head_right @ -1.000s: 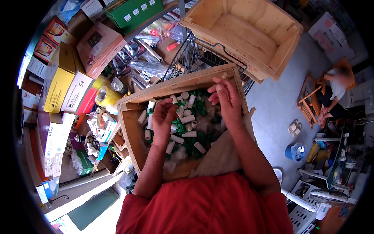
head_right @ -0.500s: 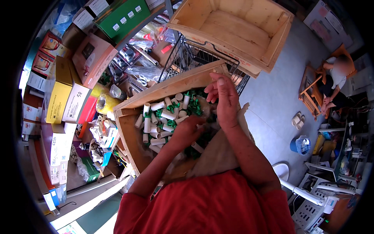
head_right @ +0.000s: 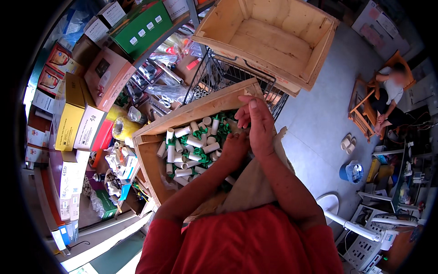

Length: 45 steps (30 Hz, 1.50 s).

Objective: The person repeatedly picks up white cylindrical tubes and green caps from a wooden crate. They fit the green caps onto the white tubes by hand and place the assembled units back into the crate. The task involves continuous one-at-a-time handling of the components within the crate.

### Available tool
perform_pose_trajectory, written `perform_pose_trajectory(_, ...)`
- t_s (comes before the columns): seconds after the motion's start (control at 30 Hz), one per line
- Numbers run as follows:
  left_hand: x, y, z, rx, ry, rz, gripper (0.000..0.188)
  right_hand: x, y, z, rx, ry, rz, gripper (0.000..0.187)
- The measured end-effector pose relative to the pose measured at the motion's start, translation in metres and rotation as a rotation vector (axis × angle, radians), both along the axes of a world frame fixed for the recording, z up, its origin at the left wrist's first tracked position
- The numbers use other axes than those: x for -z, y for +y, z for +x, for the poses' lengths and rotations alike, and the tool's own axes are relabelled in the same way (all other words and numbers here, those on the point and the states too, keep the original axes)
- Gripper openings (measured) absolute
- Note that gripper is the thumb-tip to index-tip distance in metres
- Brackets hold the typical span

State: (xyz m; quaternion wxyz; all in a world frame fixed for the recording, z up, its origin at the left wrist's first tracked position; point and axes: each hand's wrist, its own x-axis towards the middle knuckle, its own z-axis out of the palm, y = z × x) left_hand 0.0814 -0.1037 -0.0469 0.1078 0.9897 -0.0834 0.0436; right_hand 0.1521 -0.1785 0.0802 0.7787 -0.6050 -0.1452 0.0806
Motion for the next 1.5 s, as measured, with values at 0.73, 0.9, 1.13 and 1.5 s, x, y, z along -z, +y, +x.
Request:
perform_pose_trajectory(0.73, 0.004, 0.039, 0.078, -0.156, 0.326, -0.576, 0.026, -0.005, -0.002, -0.001, -0.002, 0.061, 0.038, 0.038)
perform_pose_trajectory(0.9, 0.035, 0.021, 0.095, -0.085, 0.229, -0.039, 0.026, -0.001, -0.003, 0.001, -0.018, 0.076, 0.056, 0.038)
perform_pose_trajectory(1.13, 0.061, 0.011, 0.099, -0.152, 0.151, 0.118, 0.029, -0.002, -0.001, 0.000, -0.023, 0.117, 0.064, 0.038)
perform_pose_trajectory(1.5, 0.021, 0.049, 0.050, 0.027, 0.089, -0.313, 0.015, -0.007, 0.000, 0.000, 0.007, 0.145, 0.089, 0.035)
